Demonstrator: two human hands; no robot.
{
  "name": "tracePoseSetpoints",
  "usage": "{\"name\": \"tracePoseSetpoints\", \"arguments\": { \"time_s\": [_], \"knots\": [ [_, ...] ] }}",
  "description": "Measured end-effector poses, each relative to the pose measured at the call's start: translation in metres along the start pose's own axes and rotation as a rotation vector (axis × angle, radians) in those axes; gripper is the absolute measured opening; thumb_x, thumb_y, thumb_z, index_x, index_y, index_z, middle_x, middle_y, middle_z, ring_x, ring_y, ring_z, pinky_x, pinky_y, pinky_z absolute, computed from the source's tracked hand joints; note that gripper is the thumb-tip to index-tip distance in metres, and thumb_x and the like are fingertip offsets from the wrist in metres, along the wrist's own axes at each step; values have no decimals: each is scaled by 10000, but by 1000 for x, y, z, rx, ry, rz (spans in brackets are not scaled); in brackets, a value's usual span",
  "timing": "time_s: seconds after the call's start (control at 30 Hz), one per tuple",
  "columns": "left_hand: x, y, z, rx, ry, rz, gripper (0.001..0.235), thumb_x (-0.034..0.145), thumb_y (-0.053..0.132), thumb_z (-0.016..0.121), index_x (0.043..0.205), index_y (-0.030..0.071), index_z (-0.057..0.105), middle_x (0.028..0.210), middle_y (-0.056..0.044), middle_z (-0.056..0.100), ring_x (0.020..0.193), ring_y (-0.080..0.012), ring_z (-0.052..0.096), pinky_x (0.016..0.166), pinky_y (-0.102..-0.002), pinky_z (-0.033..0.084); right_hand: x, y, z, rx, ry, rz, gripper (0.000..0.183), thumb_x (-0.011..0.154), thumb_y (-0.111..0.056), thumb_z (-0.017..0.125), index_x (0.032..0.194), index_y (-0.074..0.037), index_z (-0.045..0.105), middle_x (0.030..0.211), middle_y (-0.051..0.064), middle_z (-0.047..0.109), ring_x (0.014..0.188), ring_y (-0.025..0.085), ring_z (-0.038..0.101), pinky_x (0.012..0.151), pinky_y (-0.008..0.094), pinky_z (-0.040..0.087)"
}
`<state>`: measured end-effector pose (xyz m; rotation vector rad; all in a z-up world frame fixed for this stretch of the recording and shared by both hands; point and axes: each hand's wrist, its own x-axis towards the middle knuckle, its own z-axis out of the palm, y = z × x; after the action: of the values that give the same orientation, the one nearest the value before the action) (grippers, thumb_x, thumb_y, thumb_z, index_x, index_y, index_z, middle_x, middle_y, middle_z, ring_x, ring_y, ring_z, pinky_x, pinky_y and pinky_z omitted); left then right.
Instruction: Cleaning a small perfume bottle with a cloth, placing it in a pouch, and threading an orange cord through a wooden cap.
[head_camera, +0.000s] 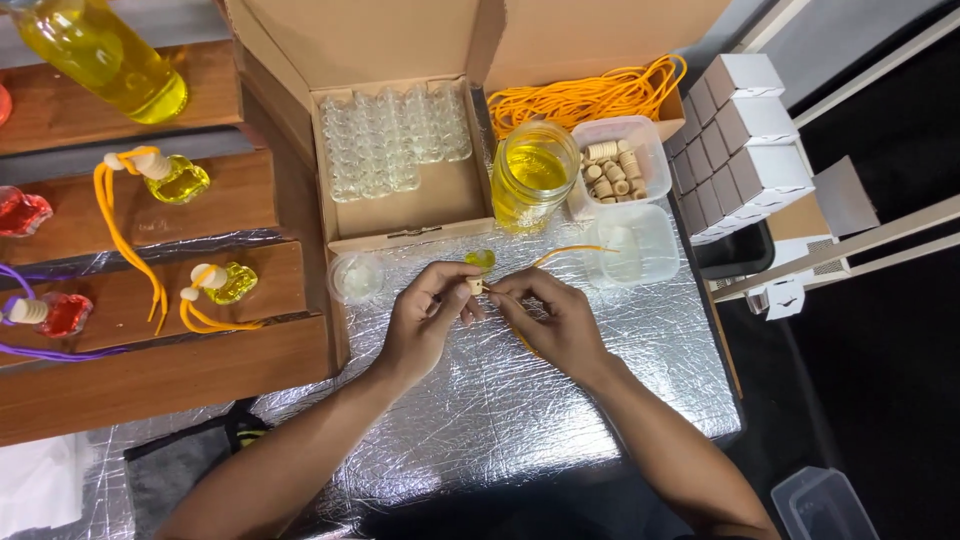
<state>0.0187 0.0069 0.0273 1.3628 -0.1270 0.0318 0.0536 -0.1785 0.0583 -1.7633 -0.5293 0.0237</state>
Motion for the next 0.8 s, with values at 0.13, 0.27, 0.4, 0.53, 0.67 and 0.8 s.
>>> {"name": "tracePoseSetpoints", "arguments": {
  "time_s": [0.13,0.27,0.4,0.53,0.67,0.8],
  "knots": [
    [0,-9,-2,26,-19,-7,310,1059,205,517,1225,-34,623,799,-162,712,742,-185,686,673,-280,529,4,-5,-3,-46,21,-78,153,870,36,760,1003,-35,783,754,88,733,712,209,692,737,362,581],
    [1,-9,-4,5,-47,-4,313,1061,203,506,1225,-33,629,877,-185,726,770,-196,710,672,-286,550,6,-8,-5,-63,39,-130,128,888,48,735,993,-21,762,745,111,688,689,231,657,701,383,561],
    [0,-16,-5,14,-53,2,313,1061,193,509,1233,-37,635,817,-168,712,757,-201,714,670,-281,552,4,-6,-2,-65,35,-136,148,871,73,737,989,-12,762,742,108,684,679,225,655,688,381,563],
    [-4,-21,-5,29,-62,21,299,1052,184,540,1230,-37,634,806,-161,703,735,-187,698,652,-264,536,1,0,-1,-91,35,-150,126,884,60,734,976,-24,759,739,92,668,673,224,653,671,366,556],
    [-4,-18,-4,22,-44,20,264,1030,128,585,1225,-40,647,888,-167,708,770,-184,712,660,-269,558,2,2,-3,-123,22,-142,112,881,62,731,960,-16,746,717,113,641,663,249,656,669,383,553],
    [-4,-20,-2,20,-18,4,277,995,105,651,1225,-49,658,918,-167,714,776,-175,707,671,-273,573,3,7,-5,-147,26,-139,82,899,39,734,955,-20,745,709,105,631,659,247,647,668,383,552]
  ]
}}
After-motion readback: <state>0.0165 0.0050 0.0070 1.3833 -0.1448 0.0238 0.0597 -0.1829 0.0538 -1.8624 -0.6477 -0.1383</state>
